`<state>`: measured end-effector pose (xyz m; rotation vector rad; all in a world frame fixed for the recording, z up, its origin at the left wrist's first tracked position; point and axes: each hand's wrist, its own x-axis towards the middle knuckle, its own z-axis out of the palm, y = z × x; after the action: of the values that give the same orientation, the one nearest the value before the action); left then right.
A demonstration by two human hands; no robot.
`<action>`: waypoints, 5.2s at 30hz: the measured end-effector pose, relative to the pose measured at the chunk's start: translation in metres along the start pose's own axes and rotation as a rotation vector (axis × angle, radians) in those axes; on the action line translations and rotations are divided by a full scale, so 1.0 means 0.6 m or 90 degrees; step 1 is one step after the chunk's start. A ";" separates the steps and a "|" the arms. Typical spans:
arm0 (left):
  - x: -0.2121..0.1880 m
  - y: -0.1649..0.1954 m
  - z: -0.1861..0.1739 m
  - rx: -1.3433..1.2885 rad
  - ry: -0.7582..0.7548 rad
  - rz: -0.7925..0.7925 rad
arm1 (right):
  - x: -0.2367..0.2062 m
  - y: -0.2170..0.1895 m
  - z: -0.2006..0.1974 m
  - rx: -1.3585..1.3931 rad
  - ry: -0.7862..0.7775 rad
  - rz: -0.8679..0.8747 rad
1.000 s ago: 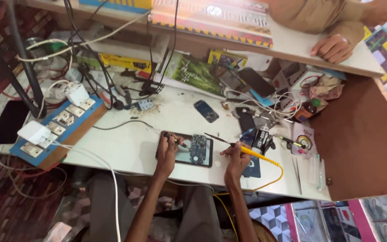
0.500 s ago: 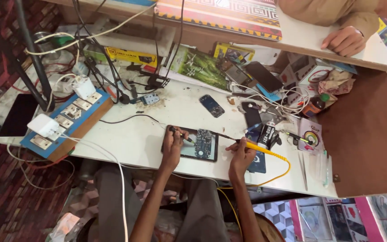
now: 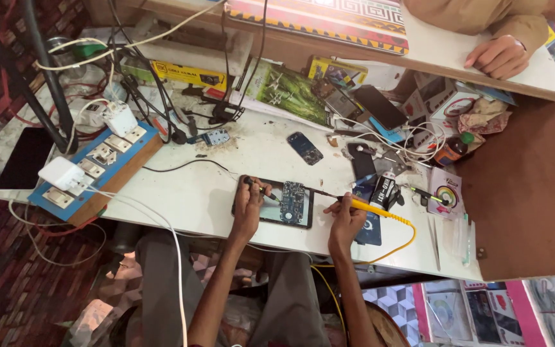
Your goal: The person uses a hot air gun and a small tool to work on the internal circuit board of a disassembled tablet. They repeatedly apply heat and manipulate components on the board while seated at a cluttered workbench.
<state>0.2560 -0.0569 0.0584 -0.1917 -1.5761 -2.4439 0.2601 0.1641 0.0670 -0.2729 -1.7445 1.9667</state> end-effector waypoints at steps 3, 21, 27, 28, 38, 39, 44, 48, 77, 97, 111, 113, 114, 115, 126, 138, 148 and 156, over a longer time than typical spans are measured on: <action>0.006 -0.005 0.001 0.001 0.001 -0.011 | 0.006 0.000 0.003 -0.005 0.006 0.005; -0.001 0.000 0.013 0.024 0.000 -0.002 | 0.003 -0.025 -0.006 -0.006 -0.026 -0.024; -0.006 0.003 0.011 -0.002 0.002 0.003 | -0.005 -0.032 -0.004 0.002 -0.029 -0.022; -0.007 0.003 0.013 -0.005 0.004 0.000 | -0.005 -0.033 -0.005 0.000 -0.027 -0.017; 0.008 0.007 0.017 -0.015 0.003 -0.006 | 0.011 -0.030 0.002 0.012 -0.022 0.001; 0.009 0.008 0.017 -0.013 0.004 -0.006 | 0.012 -0.029 0.002 0.006 -0.023 0.002; 0.010 0.013 0.020 -0.011 0.001 0.003 | 0.016 -0.029 0.001 0.039 -0.032 0.002; 0.006 0.022 0.025 -0.001 0.008 -0.004 | 0.013 -0.033 -0.005 0.052 -0.034 -0.001; -0.009 0.052 0.018 -0.006 0.006 -0.015 | -0.008 -0.054 -0.001 0.057 0.005 0.005; 0.028 0.034 0.005 0.044 0.014 -0.063 | 0.016 -0.073 0.029 0.032 0.011 -0.003; 0.066 0.040 0.018 0.036 0.014 -0.070 | 0.061 -0.059 0.038 0.079 0.045 0.024; 0.079 0.038 0.019 0.037 0.019 -0.069 | 0.073 -0.057 0.045 0.080 0.043 0.030; 0.085 0.035 0.019 0.037 0.019 -0.068 | 0.079 -0.055 0.048 0.080 0.049 0.035; 0.094 0.031 0.018 0.031 0.018 -0.073 | 0.086 -0.052 0.051 0.079 0.055 0.038; 0.111 -0.029 -0.015 0.010 0.012 -0.065 | 0.105 0.019 0.058 0.107 0.043 0.038; 0.065 -0.019 -0.027 -0.012 0.020 -0.073 | 0.058 0.024 0.040 0.127 0.109 0.039; 0.042 0.002 -0.032 -0.016 0.005 -0.053 | 0.029 0.001 0.037 0.175 0.078 0.028; 0.042 0.005 -0.039 0.013 0.011 -0.056 | 0.033 0.010 0.041 0.150 0.037 0.052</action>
<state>0.2325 -0.0821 0.0572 -0.0990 -1.6348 -2.4864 0.2302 0.1520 0.0683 -0.3205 -1.4698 2.1763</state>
